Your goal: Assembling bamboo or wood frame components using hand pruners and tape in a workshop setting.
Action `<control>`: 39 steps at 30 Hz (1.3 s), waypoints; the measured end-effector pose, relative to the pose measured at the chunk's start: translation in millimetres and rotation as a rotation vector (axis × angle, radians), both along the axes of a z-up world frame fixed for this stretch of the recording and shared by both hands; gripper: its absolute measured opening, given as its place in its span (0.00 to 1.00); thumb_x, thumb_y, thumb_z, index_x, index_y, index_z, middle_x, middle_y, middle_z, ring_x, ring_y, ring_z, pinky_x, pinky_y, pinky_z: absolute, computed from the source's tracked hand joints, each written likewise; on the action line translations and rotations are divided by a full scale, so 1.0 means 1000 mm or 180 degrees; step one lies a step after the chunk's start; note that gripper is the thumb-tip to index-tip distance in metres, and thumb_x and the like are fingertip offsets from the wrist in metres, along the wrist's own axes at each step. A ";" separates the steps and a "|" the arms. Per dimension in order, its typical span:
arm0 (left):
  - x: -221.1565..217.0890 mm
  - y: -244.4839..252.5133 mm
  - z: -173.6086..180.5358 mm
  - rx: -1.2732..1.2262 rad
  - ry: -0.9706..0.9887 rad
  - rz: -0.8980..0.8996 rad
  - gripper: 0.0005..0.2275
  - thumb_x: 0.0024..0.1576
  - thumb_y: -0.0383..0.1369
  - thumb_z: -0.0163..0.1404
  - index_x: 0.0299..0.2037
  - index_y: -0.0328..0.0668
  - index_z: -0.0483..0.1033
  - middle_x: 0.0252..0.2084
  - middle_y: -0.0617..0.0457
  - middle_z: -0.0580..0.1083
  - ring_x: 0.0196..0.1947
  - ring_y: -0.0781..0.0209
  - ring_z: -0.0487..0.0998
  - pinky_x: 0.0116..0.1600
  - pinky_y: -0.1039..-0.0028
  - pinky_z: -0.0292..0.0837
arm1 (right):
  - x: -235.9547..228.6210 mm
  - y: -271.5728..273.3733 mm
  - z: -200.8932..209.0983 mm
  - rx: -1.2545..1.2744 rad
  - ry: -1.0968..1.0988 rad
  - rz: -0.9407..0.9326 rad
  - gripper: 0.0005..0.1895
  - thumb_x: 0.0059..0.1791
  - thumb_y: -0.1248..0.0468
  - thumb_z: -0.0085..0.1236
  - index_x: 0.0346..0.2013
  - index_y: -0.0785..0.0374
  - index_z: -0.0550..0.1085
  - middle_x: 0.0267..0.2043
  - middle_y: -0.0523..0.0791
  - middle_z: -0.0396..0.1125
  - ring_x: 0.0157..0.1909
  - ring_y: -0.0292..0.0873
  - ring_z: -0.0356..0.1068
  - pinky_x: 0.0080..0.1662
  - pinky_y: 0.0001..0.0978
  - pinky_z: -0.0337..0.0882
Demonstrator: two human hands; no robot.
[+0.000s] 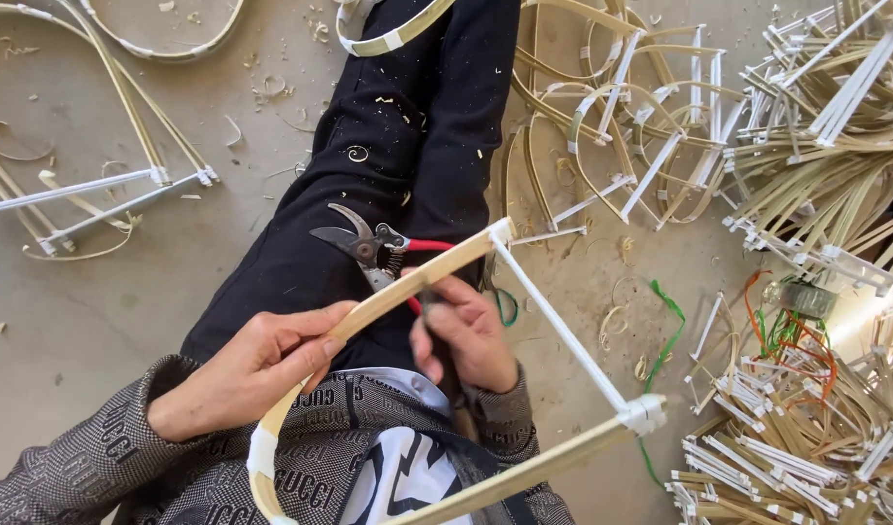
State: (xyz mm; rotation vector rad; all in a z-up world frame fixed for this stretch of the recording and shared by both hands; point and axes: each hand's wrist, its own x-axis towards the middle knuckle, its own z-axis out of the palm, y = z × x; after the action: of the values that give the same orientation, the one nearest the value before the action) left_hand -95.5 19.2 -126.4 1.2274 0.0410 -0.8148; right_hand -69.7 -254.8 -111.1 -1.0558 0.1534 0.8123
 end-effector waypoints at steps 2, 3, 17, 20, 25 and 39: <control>0.002 -0.001 0.005 0.0000 0.0022 -0.0018 0.23 0.62 0.30 0.45 0.70 0.42 0.67 0.23 0.61 0.67 0.23 0.75 0.65 0.27 0.81 0.63 | 0.001 -0.005 -0.003 -0.0066 -0.0084 0.0018 0.26 0.60 0.66 0.47 0.72 0.70 0.58 0.29 0.51 0.69 0.22 0.38 0.66 0.28 0.27 0.67; 0.003 -0.001 0.007 -0.0080 0.0007 -0.0046 0.23 0.62 0.30 0.45 0.70 0.42 0.66 0.24 0.62 0.67 0.24 0.75 0.65 0.28 0.82 0.64 | 0.002 -0.003 -0.001 -0.0100 -0.0140 -0.0024 0.26 0.60 0.66 0.47 0.72 0.71 0.59 0.29 0.51 0.69 0.22 0.38 0.66 0.28 0.27 0.67; 0.006 -0.004 0.008 -0.0016 -0.0150 0.0037 0.21 0.62 0.30 0.45 0.67 0.42 0.71 0.23 0.63 0.67 0.23 0.76 0.64 0.26 0.81 0.62 | -0.017 0.030 -0.005 0.0333 0.0260 0.0131 0.29 0.60 0.67 0.47 0.75 0.62 0.54 0.31 0.52 0.70 0.23 0.41 0.67 0.29 0.28 0.69; 0.003 -0.003 0.006 0.0067 -0.0048 0.0162 0.22 0.60 0.29 0.45 0.67 0.42 0.71 0.23 0.63 0.67 0.22 0.76 0.64 0.26 0.80 0.62 | -0.018 0.034 -0.005 0.0367 0.0267 0.0069 0.30 0.58 0.67 0.48 0.74 0.58 0.52 0.29 0.50 0.69 0.22 0.39 0.67 0.27 0.27 0.68; 0.003 0.001 0.010 -0.0122 -0.0153 0.0070 0.22 0.61 0.28 0.45 0.67 0.41 0.69 0.25 0.63 0.68 0.23 0.76 0.66 0.27 0.81 0.65 | -0.022 0.025 -0.006 0.0216 0.0040 0.0059 0.29 0.59 0.66 0.48 0.75 0.67 0.55 0.30 0.51 0.69 0.23 0.41 0.67 0.30 0.29 0.69; -0.006 0.006 0.004 0.0080 0.0033 0.0143 0.22 0.60 0.28 0.44 0.68 0.44 0.69 0.22 0.61 0.66 0.21 0.75 0.63 0.25 0.80 0.61 | -0.020 0.019 -0.025 0.0076 0.0165 -0.0052 0.28 0.58 0.68 0.47 0.73 0.59 0.55 0.29 0.49 0.69 0.20 0.38 0.65 0.26 0.28 0.67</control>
State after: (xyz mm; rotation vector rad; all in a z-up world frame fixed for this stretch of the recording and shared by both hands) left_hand -101.2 25.6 -122.1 1.2417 0.0871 -0.7836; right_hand -89.3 -236.0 -136.1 -1.0103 0.1957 0.8252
